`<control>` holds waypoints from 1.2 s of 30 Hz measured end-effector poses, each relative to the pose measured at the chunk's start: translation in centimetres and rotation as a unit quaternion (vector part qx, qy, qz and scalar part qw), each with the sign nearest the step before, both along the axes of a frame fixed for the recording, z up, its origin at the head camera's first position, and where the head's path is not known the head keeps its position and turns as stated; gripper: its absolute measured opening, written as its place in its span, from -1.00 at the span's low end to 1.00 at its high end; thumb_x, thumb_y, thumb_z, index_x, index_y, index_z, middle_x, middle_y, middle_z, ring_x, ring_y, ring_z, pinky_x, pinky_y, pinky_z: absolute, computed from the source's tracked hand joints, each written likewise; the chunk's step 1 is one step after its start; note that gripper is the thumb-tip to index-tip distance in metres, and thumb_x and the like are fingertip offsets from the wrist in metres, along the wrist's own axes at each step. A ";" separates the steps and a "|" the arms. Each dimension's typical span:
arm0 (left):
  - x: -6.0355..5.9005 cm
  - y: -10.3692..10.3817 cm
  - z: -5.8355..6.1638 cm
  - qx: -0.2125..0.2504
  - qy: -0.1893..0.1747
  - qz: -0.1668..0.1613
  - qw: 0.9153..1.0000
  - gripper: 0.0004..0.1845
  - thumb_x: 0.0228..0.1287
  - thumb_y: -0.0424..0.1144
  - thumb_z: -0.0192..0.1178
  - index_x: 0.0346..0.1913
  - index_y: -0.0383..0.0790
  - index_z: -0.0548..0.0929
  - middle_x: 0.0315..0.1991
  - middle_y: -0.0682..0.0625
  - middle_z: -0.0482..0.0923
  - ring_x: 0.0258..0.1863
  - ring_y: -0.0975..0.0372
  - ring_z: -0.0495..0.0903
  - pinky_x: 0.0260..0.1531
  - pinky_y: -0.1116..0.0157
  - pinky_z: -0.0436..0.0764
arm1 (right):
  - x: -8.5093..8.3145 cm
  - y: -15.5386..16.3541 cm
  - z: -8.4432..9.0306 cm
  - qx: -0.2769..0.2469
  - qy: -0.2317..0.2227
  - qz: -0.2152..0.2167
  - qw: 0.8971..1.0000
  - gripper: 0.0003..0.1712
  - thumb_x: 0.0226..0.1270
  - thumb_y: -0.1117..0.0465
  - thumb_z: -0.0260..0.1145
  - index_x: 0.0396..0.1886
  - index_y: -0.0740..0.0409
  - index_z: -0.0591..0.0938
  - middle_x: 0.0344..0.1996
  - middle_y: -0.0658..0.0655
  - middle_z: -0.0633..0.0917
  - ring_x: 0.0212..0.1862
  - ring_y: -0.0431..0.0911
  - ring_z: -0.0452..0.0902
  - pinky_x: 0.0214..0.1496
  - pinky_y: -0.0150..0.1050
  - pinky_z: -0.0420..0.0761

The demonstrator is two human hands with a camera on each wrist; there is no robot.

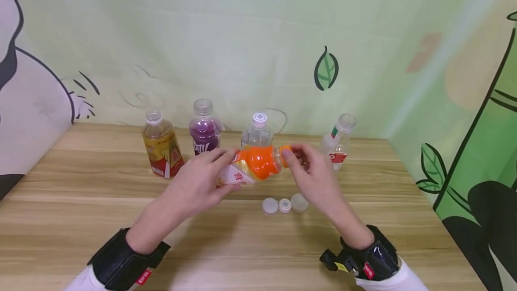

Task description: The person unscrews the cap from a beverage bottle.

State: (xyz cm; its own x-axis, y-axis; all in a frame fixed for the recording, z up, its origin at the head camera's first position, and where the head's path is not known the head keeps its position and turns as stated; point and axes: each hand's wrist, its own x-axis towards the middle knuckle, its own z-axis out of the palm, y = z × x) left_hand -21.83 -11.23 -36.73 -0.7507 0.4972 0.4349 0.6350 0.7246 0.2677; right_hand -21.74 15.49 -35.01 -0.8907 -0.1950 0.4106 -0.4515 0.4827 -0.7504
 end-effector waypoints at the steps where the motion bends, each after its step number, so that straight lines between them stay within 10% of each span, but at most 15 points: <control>1: 0.0 0.0 0.0 0.000 0.001 -0.002 1.000 -0.23 0.14 -0.07 0.57 0.37 -0.31 0.54 0.14 -0.19 0.63 0.02 -0.05 0.65 0.06 -0.04 0.64 | 0.0 0.0 0.0 0.003 -0.004 0.001 1.000 -0.70 0.58 0.11 0.26 0.02 0.28 0.66 -0.34 0.08 0.65 -0.32 -0.04 0.51 -0.37 -0.31 0.57; 24: -0.3 -0.1 -0.4 0.019 -0.016 -0.023 0.999 -0.24 0.14 -0.22 0.57 0.37 -0.39 0.51 0.14 -0.25 0.61 0.06 -0.07 0.61 0.09 -0.03 0.64 | -0.3 0.3 0.1 -0.012 -0.030 0.064 0.997 -0.71 0.54 0.31 0.26 0.13 0.38 0.57 -0.25 0.18 0.61 -0.30 0.07 0.51 -0.31 -0.33 0.62; 36: -0.5 -0.2 -0.5 0.021 -0.042 -0.015 0.999 -0.23 0.15 -0.19 0.57 0.38 -0.37 0.51 0.20 -0.24 0.59 0.11 -0.07 0.60 0.11 -0.04 0.63 | -1.0 0.9 -0.1 0.019 0.028 0.123 0.992 -0.68 0.46 0.38 0.32 0.15 0.34 0.57 -0.21 0.14 0.62 -0.28 0.02 0.54 -0.28 -0.32 0.65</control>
